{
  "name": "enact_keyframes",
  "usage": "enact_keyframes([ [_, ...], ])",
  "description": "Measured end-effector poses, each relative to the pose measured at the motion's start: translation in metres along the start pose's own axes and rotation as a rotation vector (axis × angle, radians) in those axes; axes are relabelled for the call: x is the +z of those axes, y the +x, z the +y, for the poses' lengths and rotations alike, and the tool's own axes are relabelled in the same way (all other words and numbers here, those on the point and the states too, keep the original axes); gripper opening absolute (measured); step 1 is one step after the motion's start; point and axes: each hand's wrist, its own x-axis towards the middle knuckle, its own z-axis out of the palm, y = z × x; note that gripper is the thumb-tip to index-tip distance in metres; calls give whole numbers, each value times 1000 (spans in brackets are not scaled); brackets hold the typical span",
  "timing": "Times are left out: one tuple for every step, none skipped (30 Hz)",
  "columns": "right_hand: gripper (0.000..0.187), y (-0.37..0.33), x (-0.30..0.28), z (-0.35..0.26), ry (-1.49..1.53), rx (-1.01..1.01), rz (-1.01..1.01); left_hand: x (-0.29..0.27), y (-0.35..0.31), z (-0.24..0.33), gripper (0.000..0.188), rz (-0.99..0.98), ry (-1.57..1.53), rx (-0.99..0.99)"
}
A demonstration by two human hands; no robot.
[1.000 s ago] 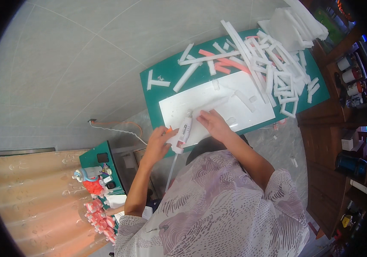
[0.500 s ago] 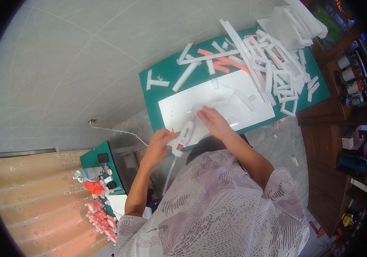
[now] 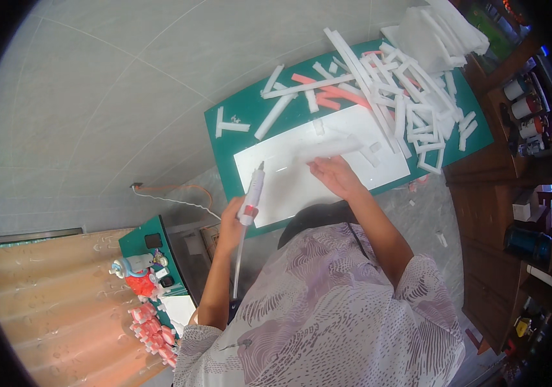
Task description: The person assembles foam pieces together by applying hot glue with a glue gun and pressing the foam parts together on the table.
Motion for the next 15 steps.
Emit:
enact_keyframes([
  [28, -1, 5, -3, -53, 15, -47, 4, 0, -15, 32, 56, -98, -31],
  [28, -4, 11, -5, -54, 16, -46, 7, 1, -19, 29, 109, -197, -61],
  [30, -7, 16, -5, -70, 18, -8, 8, 1, -22, 29, 108, -199, -62],
  [32, -9, 19, -6, -87, 20, 30, 9, 1, -25, 29, 106, -101, -89],
  [32, -9, 18, -7, -88, 19, 33, 10, 3, -22, 29, 102, -4, -115],
  [33, -10, 18, -9, -105, 29, 8, 11, 5, -19, 29, 100, -6, -115],
  [33, -10, 17, -11, -123, 40, -16, 11, 8, -15, 29, 69, 2, -247],
  [33, -11, 15, -12, -125, 40, -13, 11, 10, -12, 29, 38, 10, -379],
  [38, -11, 13, -13, -138, 47, 12, 15, 12, -15, 29, 36, 7, -380],
  [42, -11, 9, -14, -152, 54, 38, 20, 13, -23, 30, 71, 21, -340],
  [42, -11, 6, -15, -155, 57, 39, 25, 14, -33, 30, 110, 34, -301],
  [42, -11, 2, -15, -145, 54, 27, 30, 16, -53, 30, 115, 31, -302],
  [41, -10, 2, -15, -136, 54, 13, 35, 17, -80, 29, 180, 110, -109],
  [41, -10, 4, -16, -142, 59, 12, 39, 18, -102, 27, 239, 188, 84],
  [38, -11, 5, -18, -148, 60, 25, 42, 20, -114, 27, 241, 183, 82],
])
